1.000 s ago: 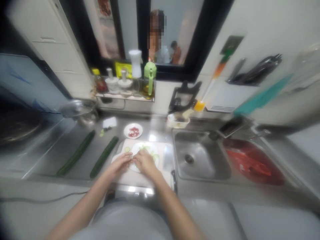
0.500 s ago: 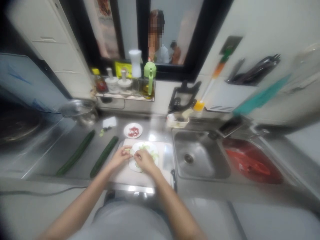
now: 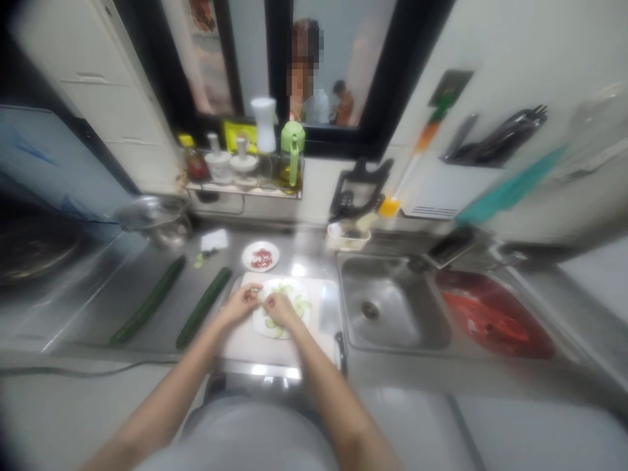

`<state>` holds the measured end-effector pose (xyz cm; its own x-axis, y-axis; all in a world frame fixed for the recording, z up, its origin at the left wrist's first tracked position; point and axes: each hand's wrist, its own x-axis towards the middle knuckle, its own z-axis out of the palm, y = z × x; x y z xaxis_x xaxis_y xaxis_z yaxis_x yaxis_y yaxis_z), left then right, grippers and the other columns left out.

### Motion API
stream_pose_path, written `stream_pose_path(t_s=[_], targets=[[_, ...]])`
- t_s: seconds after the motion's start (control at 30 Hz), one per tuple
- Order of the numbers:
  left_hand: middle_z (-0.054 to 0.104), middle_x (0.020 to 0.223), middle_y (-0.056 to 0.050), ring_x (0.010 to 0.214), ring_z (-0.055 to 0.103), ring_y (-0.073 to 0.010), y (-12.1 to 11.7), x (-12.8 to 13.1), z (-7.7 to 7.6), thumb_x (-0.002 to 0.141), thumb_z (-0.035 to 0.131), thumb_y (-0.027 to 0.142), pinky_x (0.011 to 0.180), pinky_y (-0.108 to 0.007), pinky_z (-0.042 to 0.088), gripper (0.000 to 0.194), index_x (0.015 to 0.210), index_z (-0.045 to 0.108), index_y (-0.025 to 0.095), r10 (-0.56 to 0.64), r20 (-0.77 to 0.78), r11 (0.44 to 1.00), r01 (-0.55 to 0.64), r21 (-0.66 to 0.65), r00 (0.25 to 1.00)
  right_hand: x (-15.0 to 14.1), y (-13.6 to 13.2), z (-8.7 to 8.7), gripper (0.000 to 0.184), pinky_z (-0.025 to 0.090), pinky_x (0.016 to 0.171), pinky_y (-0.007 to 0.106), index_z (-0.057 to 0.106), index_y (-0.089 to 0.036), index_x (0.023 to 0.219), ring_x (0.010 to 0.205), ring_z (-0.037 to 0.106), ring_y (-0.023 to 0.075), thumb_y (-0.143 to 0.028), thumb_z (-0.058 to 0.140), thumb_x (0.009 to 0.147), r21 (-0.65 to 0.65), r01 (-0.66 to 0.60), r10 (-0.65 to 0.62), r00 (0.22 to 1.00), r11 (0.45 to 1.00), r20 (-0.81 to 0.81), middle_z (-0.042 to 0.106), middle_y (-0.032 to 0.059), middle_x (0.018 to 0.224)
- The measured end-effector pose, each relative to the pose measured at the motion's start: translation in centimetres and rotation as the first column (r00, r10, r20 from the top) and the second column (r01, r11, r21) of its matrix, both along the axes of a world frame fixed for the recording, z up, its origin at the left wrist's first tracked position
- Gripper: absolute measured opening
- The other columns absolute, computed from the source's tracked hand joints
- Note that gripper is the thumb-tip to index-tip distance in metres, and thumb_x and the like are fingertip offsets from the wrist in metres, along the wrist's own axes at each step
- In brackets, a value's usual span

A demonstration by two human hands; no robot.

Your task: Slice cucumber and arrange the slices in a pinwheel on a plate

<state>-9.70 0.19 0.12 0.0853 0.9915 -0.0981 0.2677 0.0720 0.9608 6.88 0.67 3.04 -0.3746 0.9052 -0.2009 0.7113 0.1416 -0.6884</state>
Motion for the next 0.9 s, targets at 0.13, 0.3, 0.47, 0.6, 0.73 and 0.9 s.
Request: stream_pose_path(t_s=[0.13, 0.3, 0.47, 0.6, 0.73, 0.9], targets=[[0.055, 0.068, 0.004, 0.060, 0.048, -0.0091, 0.3, -0.2, -0.9, 0.069, 0.061, 0.017, 0.061, -0.021, 0.036, 0.040, 0.109, 0.062, 0.017, -0.012, -0.183, 0.999, 0.019, 0.041, 0.983, -0.4, 0.2, -0.4, 0.019, 0.038, 0.065, 0.020, 0.070, -0.014, 0.080, 0.072, 0.061, 0.0126, -0.014, 0.052, 0.084, 0.021, 0.013, -0.015, 0.998, 1.000, 0.063, 0.071, 0.0057, 0.078], [0.059, 0.072, 0.003, 0.066, 0.052, -0.0113, 0.5, -0.1, -1.0, 0.072, 0.059, 0.016, 0.066, -0.022, 0.038, 0.038, 0.109, 0.063, 0.019, -0.018, -0.336, 0.996, 0.046, 0.077, 0.942, -0.9, 0.1, -0.7, 0.021, 0.038, 0.069, 0.023, 0.070, -0.014, 0.086, 0.082, 0.063, 0.0165, -0.017, 0.050, 0.086, 0.053, 0.032, -0.040, 0.984, 0.998, 0.174, 0.072, 0.0094, 0.088], [0.064, 0.079, 0.000, 0.074, 0.056, -0.0145, 0.6, 0.2, -0.3, 0.075, 0.056, 0.016, 0.072, -0.024, 0.039, 0.036, 0.110, 0.063, 0.020, -0.038, -0.463, 0.993, 0.084, 0.079, 0.885, -1.2, -0.1, -0.6, 0.023, 0.037, 0.068, 0.024, 0.068, -0.016, 0.091, 0.084, 0.063, 0.0170, -0.020, 0.045, 0.090, 0.068, 0.017, -0.034, 0.965, 0.998, 0.259, 0.072, 0.0093, 0.092], [0.066, 0.084, -0.003, 0.083, 0.057, -0.0182, 0.7, 0.5, 0.0, 0.077, 0.055, 0.017, 0.078, -0.028, 0.038, 0.036, 0.111, 0.065, 0.022, -0.056, -0.565, 0.986, 0.135, 0.100, 0.823, -1.3, -0.1, -0.6, 0.024, 0.037, 0.069, 0.025, 0.067, -0.016, 0.096, 0.086, 0.063, 0.0180, -0.021, 0.044, 0.091, 0.084, 0.013, -0.038, 0.952, 0.996, 0.302, 0.070, 0.0095, 0.094], [0.063, 0.089, -0.005, 0.092, 0.055, -0.0218, 0.9, 0.5, -0.1, 0.078, 0.055, 0.019, 0.085, -0.033, 0.037, 0.033, 0.107, 0.069, 0.025, -0.088, -0.644, 0.968, 0.217, 0.124, 0.760, -1.2, -0.2, -0.6, 0.024, 0.037, 0.074, 0.026, 0.064, -0.017, 0.104, 0.095, 0.060, 0.0187, -0.020, 0.045, 0.090, 0.114, -0.004, -0.032, 0.949, 0.993, 0.315, 0.067, 0.0092, 0.102], [0.059, 0.092, -0.007, 0.096, 0.052, -0.0240, 0.9, 0.4, -0.4, 0.082, 0.056, 0.026, 0.086, -0.035, 0.036, 0.027, 0.104, 0.072, 0.025, -0.061, -0.689, 0.970, 0.206, 0.130, 0.722, -0.7, -0.8, -0.8, 0.027, 0.038, 0.080, 0.028, 0.062, -0.019, 0.111, 0.098, 0.056, 0.0196, -0.021, 0.044, 0.092, 0.178, -0.088, 0.020, 0.934, 0.980, 0.356, 0.063, 0.0099, 0.107]])
